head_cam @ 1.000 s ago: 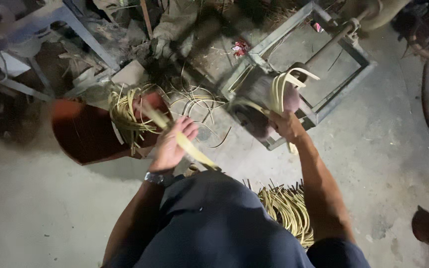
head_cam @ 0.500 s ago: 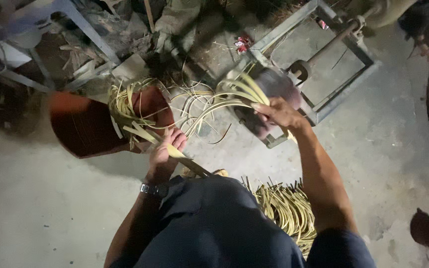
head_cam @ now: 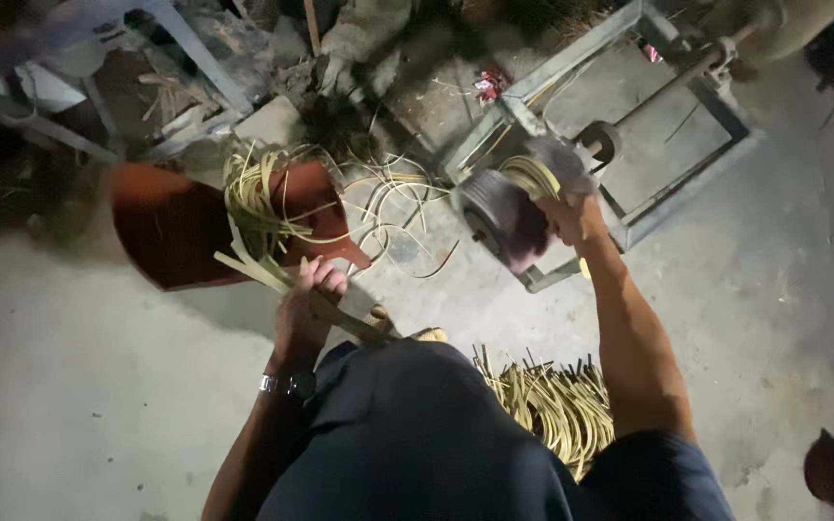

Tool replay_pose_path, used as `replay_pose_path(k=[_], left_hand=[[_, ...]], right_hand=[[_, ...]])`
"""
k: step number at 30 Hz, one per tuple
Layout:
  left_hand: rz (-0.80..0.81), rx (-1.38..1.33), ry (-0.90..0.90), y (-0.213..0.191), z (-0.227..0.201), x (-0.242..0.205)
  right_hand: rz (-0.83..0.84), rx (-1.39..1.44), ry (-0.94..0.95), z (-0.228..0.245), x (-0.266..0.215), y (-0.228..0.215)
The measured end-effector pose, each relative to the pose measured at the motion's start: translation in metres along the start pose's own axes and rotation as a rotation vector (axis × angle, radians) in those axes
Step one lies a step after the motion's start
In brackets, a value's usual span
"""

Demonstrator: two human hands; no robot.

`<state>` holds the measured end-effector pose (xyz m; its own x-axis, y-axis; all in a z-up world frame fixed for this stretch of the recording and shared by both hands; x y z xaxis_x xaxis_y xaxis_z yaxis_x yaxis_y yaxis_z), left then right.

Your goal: The person sands bundles of bamboo strips by pressing them against a rotating sanding machine, turning the bundles to cover different sides, and placing the finished strips onto a pile on the floor.

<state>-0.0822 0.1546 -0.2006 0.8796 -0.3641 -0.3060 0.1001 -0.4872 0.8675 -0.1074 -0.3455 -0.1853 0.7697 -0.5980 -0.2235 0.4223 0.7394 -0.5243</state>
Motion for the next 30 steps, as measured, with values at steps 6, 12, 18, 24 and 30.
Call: replay_pose_path(k=[6, 12, 18, 24, 30], left_hand=[[-0.356, 0.257, 0.032, 0.016, -0.008, -0.005], [0.185, 0.221, 0.07, 0.029, 0.001, 0.001], [-0.536, 0.434, 0.035, 0.026, 0.0, -0.002], [-0.579, 0.314, -0.006, 0.008, 0.003, 0.009], [-0.044, 0.491, 0.162, 0.009, -0.002, 0.006]], right_hand=[[0.004, 0.236, 0.231, -0.001, -0.021, 0.007], [0.033, 0.203, 0.331, -0.014, -0.025, 0.021], [0.059, 0.285, 0.242, -0.013, -0.043, 0.028], [-0.044, 0.341, 0.239, -0.031, -0.036, 0.014], [-0.114, 0.312, 0.162, -0.021, -0.039, 0.007]])
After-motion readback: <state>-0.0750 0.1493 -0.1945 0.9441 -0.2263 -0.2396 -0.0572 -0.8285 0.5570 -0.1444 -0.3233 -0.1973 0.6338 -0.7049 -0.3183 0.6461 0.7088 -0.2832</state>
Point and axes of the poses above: each hand's wrist, its own x-axis towards the middle knuckle, its own y-axis out of the palm, z = x × y, the point moved 2 cm from there along x, towards the middle knuckle, and after that the axes turned 13 degrees about -z, right-handed, at the moved point
